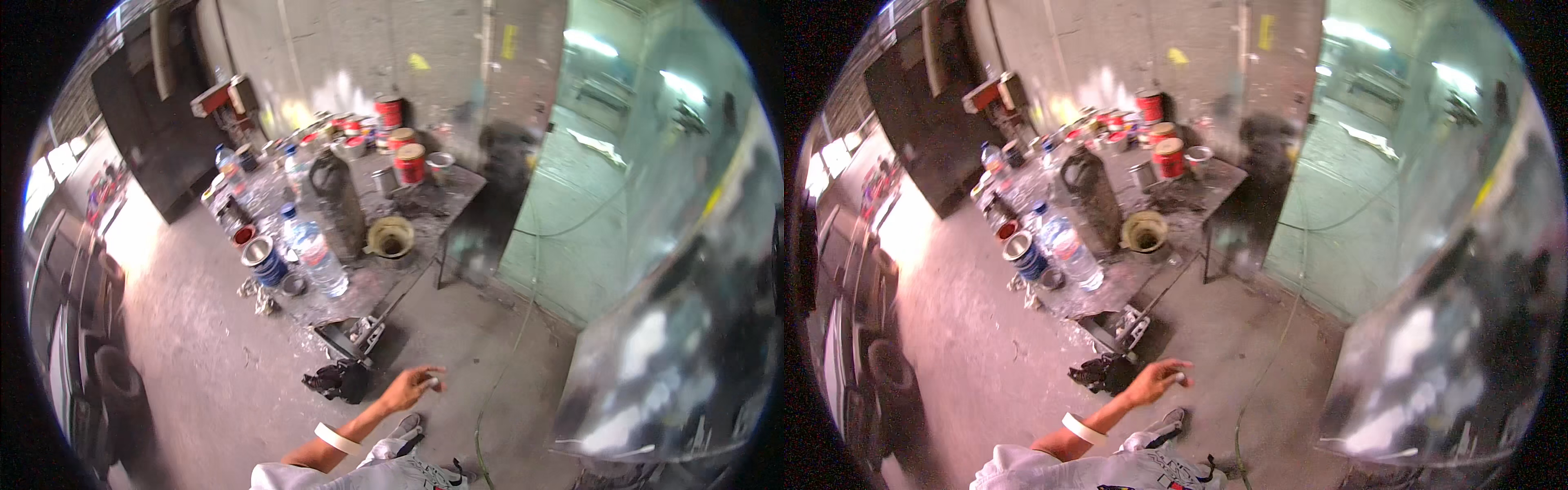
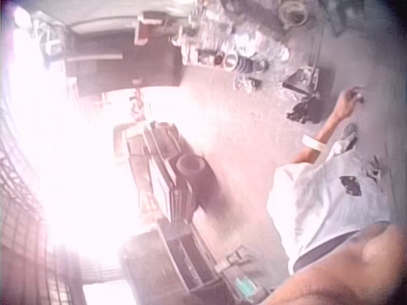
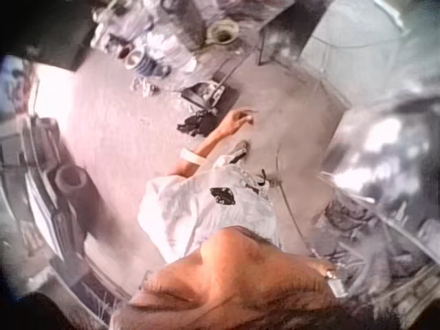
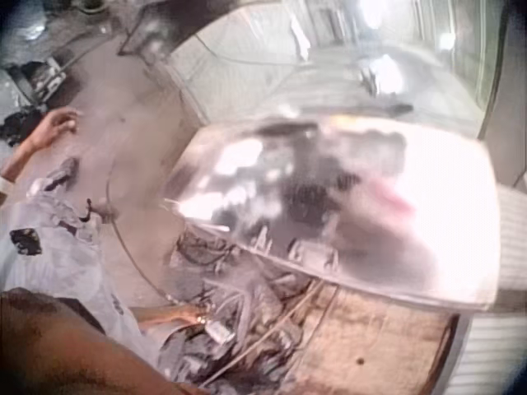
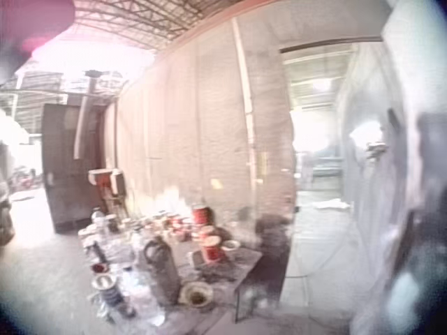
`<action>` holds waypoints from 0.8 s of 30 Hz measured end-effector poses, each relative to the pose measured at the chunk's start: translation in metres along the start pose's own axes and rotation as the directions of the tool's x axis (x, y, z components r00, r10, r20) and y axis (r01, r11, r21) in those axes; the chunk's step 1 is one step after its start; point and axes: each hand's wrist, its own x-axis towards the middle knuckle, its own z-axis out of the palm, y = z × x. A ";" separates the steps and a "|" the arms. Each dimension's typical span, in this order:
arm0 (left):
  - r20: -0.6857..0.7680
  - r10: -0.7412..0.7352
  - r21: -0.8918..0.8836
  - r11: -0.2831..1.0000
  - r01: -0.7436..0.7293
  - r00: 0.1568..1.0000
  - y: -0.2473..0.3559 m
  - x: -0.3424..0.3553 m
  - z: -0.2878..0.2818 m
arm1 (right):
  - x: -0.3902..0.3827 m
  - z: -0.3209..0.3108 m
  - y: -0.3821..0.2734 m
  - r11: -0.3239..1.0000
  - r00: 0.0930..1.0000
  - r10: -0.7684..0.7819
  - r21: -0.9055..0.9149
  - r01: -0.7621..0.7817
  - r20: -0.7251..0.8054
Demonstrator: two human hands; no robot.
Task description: The person prepares paint by pouring liquid from a can into a spray gun cup and adding water from a bottle. They then walk to a car in a paint booth and spray paint the front bumper area, which is partially covered with masking paper.
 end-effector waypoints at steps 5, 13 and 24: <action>-0.573 0.276 0.172 0.961 -0.215 0.772 0.019 -0.028 -0.117 | -0.063 0.054 -0.055 0.998 0.980 -0.017 0.062 0.005 0.201; -0.840 0.536 0.473 0.800 -0.368 0.085 0.057 -0.015 -0.247 | -0.107 0.096 -0.109 0.997 0.947 0.006 0.066 -0.029 0.323; -0.730 0.625 0.629 0.773 -0.088 0.275 0.171 0.110 -0.519 | -0.137 0.140 -0.156 0.990 0.908 -0.010 0.133 -0.050 0.420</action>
